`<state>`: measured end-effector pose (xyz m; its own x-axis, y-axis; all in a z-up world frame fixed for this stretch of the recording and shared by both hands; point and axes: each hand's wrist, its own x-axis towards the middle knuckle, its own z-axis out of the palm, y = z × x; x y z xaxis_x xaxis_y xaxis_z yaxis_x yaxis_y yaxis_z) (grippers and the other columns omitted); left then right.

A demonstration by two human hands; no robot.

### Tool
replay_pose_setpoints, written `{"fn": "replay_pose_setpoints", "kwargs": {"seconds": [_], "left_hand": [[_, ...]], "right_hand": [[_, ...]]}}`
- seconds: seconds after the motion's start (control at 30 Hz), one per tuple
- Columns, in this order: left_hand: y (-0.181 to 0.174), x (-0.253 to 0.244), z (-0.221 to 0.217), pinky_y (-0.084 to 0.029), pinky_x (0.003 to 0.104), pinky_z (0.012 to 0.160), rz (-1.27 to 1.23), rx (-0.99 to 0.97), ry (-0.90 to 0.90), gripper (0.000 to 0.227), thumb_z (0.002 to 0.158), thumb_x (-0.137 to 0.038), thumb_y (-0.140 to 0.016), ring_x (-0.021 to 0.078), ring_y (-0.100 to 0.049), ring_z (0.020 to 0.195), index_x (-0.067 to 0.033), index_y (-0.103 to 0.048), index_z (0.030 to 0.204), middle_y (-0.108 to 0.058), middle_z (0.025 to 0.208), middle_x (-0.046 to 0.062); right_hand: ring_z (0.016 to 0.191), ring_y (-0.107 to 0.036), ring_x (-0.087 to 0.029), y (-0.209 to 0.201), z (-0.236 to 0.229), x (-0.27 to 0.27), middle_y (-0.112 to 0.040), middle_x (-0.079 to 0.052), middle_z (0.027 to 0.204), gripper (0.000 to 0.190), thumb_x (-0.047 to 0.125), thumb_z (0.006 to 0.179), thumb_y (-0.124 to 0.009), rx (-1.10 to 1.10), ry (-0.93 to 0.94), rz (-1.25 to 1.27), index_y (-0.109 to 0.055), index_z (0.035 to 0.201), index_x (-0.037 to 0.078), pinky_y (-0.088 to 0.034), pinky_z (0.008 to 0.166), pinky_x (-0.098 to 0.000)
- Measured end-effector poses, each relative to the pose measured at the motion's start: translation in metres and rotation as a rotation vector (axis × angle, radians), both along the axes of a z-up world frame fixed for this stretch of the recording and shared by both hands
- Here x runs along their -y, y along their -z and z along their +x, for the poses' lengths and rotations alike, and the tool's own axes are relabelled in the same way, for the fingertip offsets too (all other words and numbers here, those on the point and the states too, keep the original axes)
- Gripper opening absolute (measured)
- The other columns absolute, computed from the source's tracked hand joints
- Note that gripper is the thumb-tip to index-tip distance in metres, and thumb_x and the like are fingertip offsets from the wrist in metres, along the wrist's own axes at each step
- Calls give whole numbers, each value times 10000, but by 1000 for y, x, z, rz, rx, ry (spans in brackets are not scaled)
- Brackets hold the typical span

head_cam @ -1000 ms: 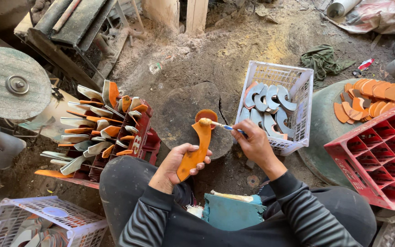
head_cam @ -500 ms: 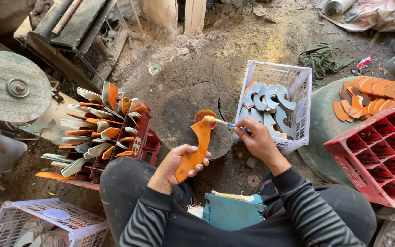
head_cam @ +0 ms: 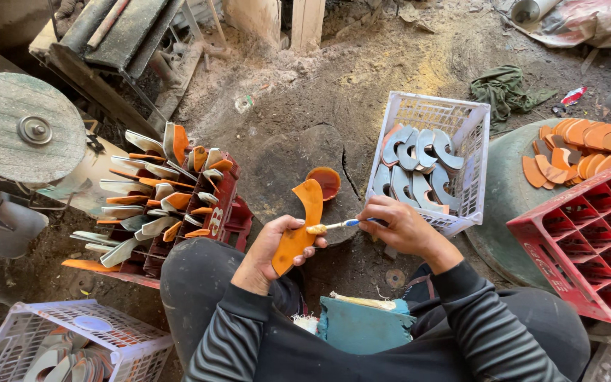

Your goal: The person sits on the ground and uses a brush to apply orange paint to curved wooden pieces. They dip the brush into a small container of paint, coat each piece, and place the finished items into a red crate. The person repeats this process with multiple pieces from a white basket.

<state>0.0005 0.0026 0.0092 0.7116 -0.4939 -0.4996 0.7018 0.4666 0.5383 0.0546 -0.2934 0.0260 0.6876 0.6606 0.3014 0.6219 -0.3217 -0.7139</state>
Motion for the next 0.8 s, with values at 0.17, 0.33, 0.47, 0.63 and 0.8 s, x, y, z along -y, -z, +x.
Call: {"fn": "replay_pose_setpoints", "kwargs": {"seconds": [0.17,0.33,0.47,0.63,0.8], "left_hand": [[-2,1,0,-500,230,456,10,-4,49,493,951,-296,-458,166,-633,650,103,-617,1192,-697,935,187],[-4,3,-3,-494,221,452,18,-27,92,481,956,-283,-467,154,-630,651,120,-598,1183,-679,910,166],[-3,6,-3,-493,220,449,28,-22,88,486,951,-281,-467,150,-630,649,126,-594,1184,-677,903,159],[0,9,-3,-492,221,451,42,-29,92,481,959,-287,-470,144,-627,647,113,-601,1193,-677,902,145],[1,10,-2,-491,220,457,53,-41,100,478,967,-285,-474,141,-629,655,110,-603,1203,-679,908,136]], "right_hand": [[845,-646,-261,-1,4,1,-638,-79,878,117,139,908,-718,34,47,17,-680,950,36,-512,717,-369],[744,-633,-243,-2,7,-1,-610,-98,844,139,150,950,-701,-49,350,69,-664,971,17,-506,645,-361],[685,-593,-238,-3,0,-5,-592,-94,822,144,161,970,-700,-22,430,108,-665,975,22,-479,618,-366],[719,-604,-231,-4,-7,-12,-598,-98,845,129,139,950,-699,63,310,99,-671,1002,24,-486,631,-354],[723,-632,-222,-8,-7,-16,-630,-91,853,123,142,980,-698,47,478,163,-666,989,24,-489,641,-349]]}}
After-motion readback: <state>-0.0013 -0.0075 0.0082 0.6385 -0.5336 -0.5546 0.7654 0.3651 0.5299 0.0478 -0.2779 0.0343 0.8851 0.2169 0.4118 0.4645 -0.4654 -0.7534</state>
